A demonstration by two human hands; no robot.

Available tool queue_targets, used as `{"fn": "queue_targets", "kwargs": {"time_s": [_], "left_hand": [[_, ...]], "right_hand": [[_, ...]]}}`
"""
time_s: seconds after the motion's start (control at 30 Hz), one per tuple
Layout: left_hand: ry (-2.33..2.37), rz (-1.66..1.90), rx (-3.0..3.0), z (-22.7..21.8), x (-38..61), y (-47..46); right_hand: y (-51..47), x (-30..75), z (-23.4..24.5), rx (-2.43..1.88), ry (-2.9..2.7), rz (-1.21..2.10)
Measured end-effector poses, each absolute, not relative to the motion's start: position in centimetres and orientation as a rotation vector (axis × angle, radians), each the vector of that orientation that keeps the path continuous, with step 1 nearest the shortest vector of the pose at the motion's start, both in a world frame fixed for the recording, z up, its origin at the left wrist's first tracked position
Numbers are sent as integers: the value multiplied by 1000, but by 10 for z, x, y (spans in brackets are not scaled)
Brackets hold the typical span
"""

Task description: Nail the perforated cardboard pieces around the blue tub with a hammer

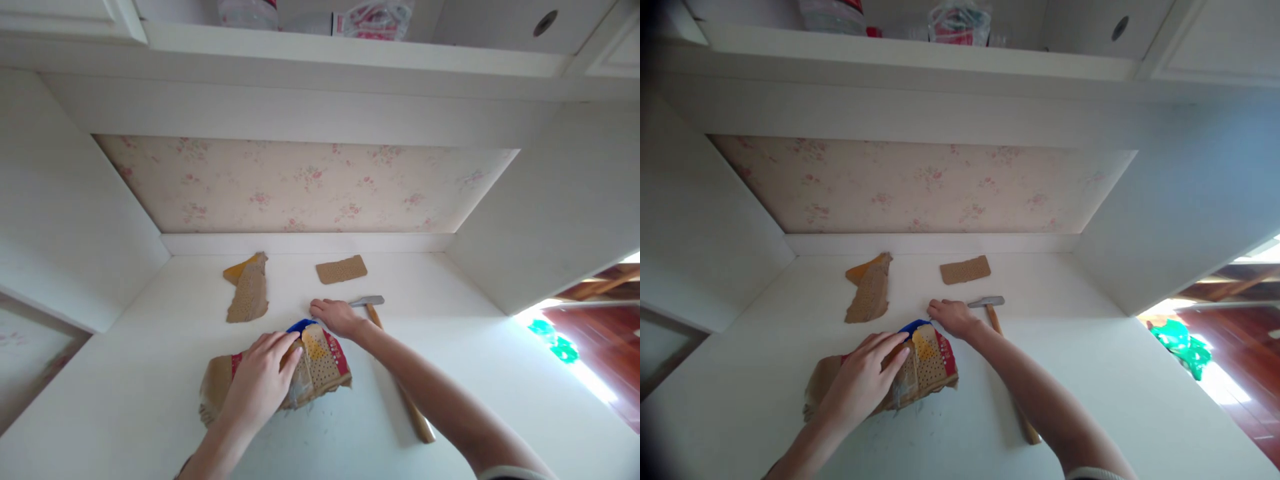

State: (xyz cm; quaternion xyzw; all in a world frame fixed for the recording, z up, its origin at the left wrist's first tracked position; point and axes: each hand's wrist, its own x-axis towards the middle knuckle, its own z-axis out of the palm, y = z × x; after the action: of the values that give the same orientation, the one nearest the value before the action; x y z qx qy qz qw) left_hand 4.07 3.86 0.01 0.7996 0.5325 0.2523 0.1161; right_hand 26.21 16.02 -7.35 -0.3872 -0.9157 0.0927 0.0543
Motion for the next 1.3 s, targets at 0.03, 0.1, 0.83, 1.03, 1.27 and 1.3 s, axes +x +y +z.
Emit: {"fn": "queue_targets", "kwargs": {"time_s": [0.03,0.1,0.83,1.03,1.27,1.3], "left_hand": [[1541,756,2328,1,43,39],[1481,801,2286,4,50,41],[1194,1011,1944,-18,89,67],[1190,1024,1936,-19,88,67],[1170,1053,1903,-11,92,66],[1158,1052,1908,-10,92,66]], "right_hand": [[160,263,-74,-1212,-2701,302],[158,264,-71,-1300,-2497,337],[48,260,-40,-1338,-1510,801],[46,259,-32,-1302,-1613,722],[46,258,-26,-1258,-1714,677],[46,258,-26,-1257,-1721,673]]}}
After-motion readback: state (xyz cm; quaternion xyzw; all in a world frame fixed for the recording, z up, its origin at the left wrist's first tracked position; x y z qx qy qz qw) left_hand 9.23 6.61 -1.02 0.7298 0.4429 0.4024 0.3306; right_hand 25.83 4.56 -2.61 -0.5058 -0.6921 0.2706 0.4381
